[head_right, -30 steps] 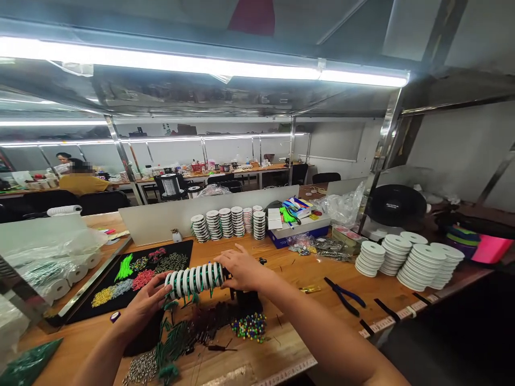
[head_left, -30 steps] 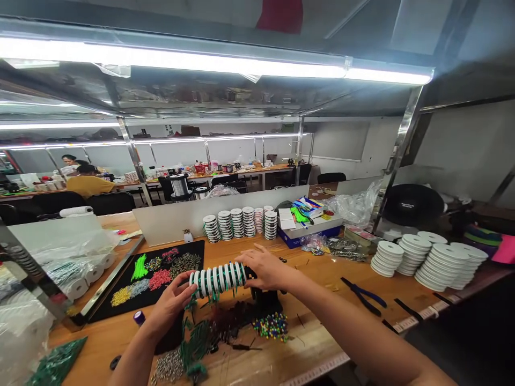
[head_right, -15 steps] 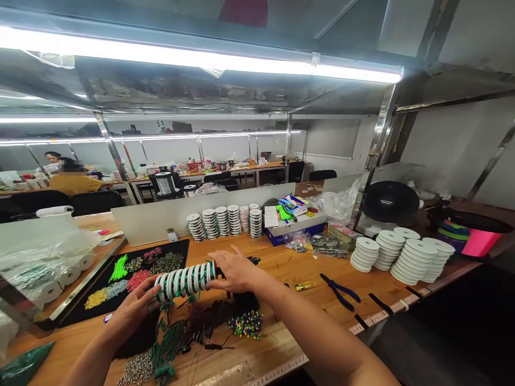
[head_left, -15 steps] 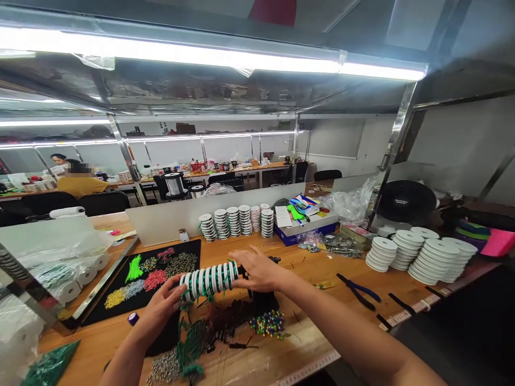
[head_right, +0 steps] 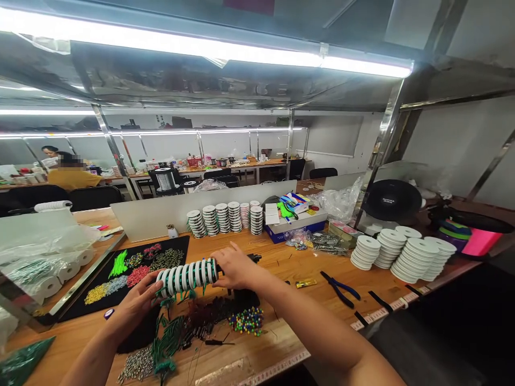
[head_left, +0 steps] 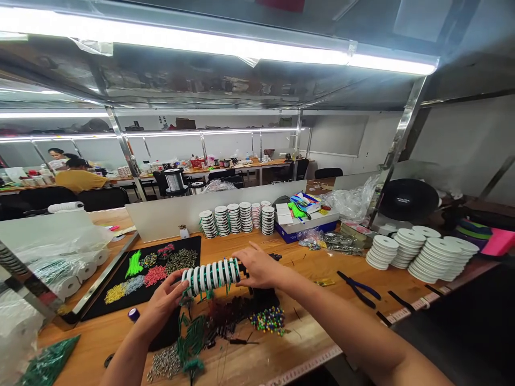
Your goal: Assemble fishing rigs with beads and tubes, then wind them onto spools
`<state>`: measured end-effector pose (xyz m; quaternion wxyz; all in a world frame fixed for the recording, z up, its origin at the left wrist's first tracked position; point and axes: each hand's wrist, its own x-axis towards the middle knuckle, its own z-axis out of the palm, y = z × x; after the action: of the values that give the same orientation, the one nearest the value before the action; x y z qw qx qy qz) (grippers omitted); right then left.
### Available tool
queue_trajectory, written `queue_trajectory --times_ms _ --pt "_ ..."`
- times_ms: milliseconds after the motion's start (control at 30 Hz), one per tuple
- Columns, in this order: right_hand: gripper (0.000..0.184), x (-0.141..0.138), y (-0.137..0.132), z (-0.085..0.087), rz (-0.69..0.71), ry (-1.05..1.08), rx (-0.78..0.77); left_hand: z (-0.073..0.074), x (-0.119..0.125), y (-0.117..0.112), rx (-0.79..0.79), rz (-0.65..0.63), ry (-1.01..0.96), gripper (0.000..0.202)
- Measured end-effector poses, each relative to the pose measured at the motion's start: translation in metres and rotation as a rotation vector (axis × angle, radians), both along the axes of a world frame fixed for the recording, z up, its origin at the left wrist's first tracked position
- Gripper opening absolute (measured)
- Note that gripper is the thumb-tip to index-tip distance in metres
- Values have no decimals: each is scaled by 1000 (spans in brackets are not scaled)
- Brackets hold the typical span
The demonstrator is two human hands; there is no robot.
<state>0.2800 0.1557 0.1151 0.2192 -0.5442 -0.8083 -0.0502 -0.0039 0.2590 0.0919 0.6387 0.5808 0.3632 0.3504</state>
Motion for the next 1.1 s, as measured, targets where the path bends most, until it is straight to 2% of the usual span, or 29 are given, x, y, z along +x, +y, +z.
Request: queue_trajectory --times_ms 133,167,233,300,433,467,633,767,900,1100 --pt "92 -2 2 -5 17 24 1 5 0 -2 -20 4 -1 70" --pt "90 -2 2 -5 23 66 -19 6 0 -2 -26 4 -2 70" --pt "75 0 2 -4 21 123 -61 7 1 -2 -32 3 0 69" --pt "65 0 1 -2 15 105 -55 7 1 -1 -29 13 8 67" --pt "93 0 0 2 22 77 12 4 2 0 -30 44 12 65" --pt "95 0 0 2 22 82 -1 3 2 0 -33 44 1 64" --pt "76 8 -2 0 36 156 -129 -2 1 0 -40 33 -61 62" --pt "65 10 -5 -2 -28 187 -96 -5 -1 -1 -26 46 -90 64" --pt "52 7 -8 -7 -20 151 -65 -8 -2 -4 -23 69 -120 60" --pt "45 6 -11 -15 -16 150 -27 -10 -16 -2 -79 192 -182 48"
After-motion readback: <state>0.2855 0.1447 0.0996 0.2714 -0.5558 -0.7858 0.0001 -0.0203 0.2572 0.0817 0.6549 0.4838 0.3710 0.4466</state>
